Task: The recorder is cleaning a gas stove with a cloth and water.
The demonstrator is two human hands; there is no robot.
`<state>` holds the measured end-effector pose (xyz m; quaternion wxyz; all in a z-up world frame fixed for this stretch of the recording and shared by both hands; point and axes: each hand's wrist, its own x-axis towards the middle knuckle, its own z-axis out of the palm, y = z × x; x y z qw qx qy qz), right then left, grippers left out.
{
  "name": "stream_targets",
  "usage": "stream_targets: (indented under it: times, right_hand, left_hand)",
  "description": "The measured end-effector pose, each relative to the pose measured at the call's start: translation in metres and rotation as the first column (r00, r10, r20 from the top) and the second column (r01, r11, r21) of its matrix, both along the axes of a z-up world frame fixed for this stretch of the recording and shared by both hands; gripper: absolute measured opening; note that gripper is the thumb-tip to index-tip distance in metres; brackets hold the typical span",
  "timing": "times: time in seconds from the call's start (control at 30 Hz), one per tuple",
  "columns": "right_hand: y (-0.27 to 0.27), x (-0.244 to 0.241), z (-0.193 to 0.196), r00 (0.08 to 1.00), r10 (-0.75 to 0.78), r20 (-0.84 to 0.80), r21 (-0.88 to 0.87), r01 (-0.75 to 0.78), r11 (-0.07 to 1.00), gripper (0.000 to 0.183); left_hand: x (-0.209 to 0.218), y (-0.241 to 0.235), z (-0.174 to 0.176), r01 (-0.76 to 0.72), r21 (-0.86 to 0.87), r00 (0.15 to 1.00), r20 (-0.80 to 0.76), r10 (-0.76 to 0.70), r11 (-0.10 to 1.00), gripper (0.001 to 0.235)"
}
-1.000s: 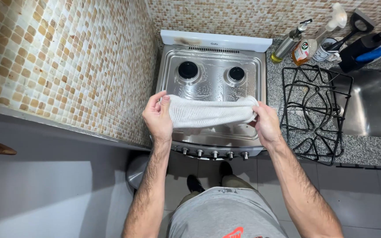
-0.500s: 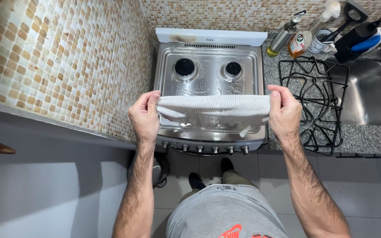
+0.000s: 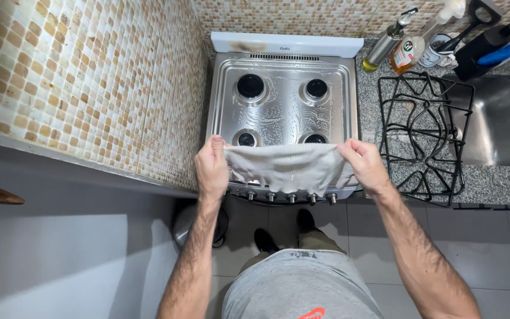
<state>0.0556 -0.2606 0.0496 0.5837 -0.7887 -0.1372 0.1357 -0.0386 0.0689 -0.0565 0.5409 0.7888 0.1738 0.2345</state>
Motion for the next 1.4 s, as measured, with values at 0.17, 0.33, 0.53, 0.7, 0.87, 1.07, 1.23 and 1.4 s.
stream_targets:
  times: [0.17,0.33,0.53,0.7,0.87,1.07,1.23,1.4]
  right_hand:
    - [0.045,-0.031,-0.043,0.927,-0.084,-0.367,0.352,0.222,0.909,0.040]
    - [0.056,-0.034,-0.061,0.978,0.188,-0.088,0.268,-0.158,0.950,0.039]
    - [0.075,-0.037,-0.090,0.975,-0.071,-0.212,0.209,0.116,0.971,0.044]
    - [0.083,-0.016,-0.106,0.684,0.151,-0.714,0.564,0.434,0.703,0.068]
    - [0.108,0.030,-0.095,0.686,0.278,-0.672,0.640,0.351,0.683,0.063]
    - [0.134,0.161,-0.173,0.904,0.136,-0.405,0.389,0.036,0.920,0.038]
    - [0.226,0.294,-0.189,0.961,0.256,0.107,-0.166,-0.236,0.957,0.049]
    - [0.328,0.378,-0.226,0.251,0.650,0.717,-0.601,-0.249,0.759,0.084]
  left_hand:
    - [-0.005,-0.074,0.034,0.091,-0.227,0.993,-0.049,-0.105,0.970,0.057]
    - [-0.016,-0.106,0.070,0.281,-0.362,0.959,0.141,-0.246,0.889,0.044]
    - [-0.003,-0.113,0.055,0.146,-0.283,0.975,0.205,-0.089,0.948,0.020]
    - [0.024,-0.117,0.005,0.343,0.009,0.924,0.175,-0.339,0.939,0.039]
    - [0.041,-0.117,0.005,0.336,0.146,0.919,0.167,-0.358,0.930,0.052]
    - [0.031,-0.102,-0.008,0.102,-0.041,0.973,0.213,-0.091,0.994,0.049]
    - [-0.001,-0.083,-0.075,-0.108,-0.156,0.984,0.122,0.127,0.982,0.047]
    - [-0.020,-0.110,-0.205,-0.259,-0.253,0.960,0.041,0.278,0.932,0.050]
